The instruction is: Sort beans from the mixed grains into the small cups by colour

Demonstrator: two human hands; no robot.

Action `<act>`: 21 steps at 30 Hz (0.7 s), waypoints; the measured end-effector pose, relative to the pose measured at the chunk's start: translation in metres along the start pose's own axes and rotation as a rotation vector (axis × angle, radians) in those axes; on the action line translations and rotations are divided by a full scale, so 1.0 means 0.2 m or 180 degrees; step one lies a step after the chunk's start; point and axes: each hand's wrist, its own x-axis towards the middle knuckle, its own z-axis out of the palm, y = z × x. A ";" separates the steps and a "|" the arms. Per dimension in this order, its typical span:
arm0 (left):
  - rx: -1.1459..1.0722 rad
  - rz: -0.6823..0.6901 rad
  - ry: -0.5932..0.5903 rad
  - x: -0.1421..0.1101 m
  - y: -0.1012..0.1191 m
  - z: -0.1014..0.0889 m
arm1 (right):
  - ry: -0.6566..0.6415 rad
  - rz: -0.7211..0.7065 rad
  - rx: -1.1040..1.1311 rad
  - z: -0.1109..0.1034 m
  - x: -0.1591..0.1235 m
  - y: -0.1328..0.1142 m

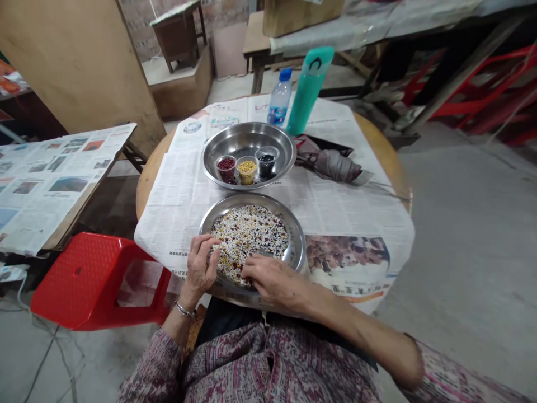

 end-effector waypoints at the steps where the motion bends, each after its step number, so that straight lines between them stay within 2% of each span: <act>1: 0.0006 -0.0004 -0.0002 0.00 0.00 0.00 | -0.0019 -0.0073 -0.0111 0.02 0.00 -0.01; 4: 0.0011 -0.0036 -0.0012 0.00 0.00 0.00 | 0.0165 -0.0125 -0.0474 0.06 0.07 -0.02; 6: 0.0015 -0.0027 -0.0010 0.00 0.00 0.00 | 0.0371 0.0025 -0.0724 0.06 0.13 0.02; 10: 0.0020 -0.0007 0.0020 0.00 0.00 0.00 | 0.0795 0.0469 -0.0942 -0.01 0.25 0.13; 14: 0.0035 -0.0019 0.0001 0.00 0.00 0.00 | 0.0940 0.0664 -0.1088 -0.08 0.33 0.18; 18: 0.0053 0.0006 -0.0006 0.01 0.00 -0.01 | 0.0767 0.0318 -0.1176 -0.05 0.36 0.15; 21: 0.0070 -0.0009 -0.0026 0.01 0.01 -0.01 | 0.0537 -0.0101 -0.1095 -0.03 0.32 0.13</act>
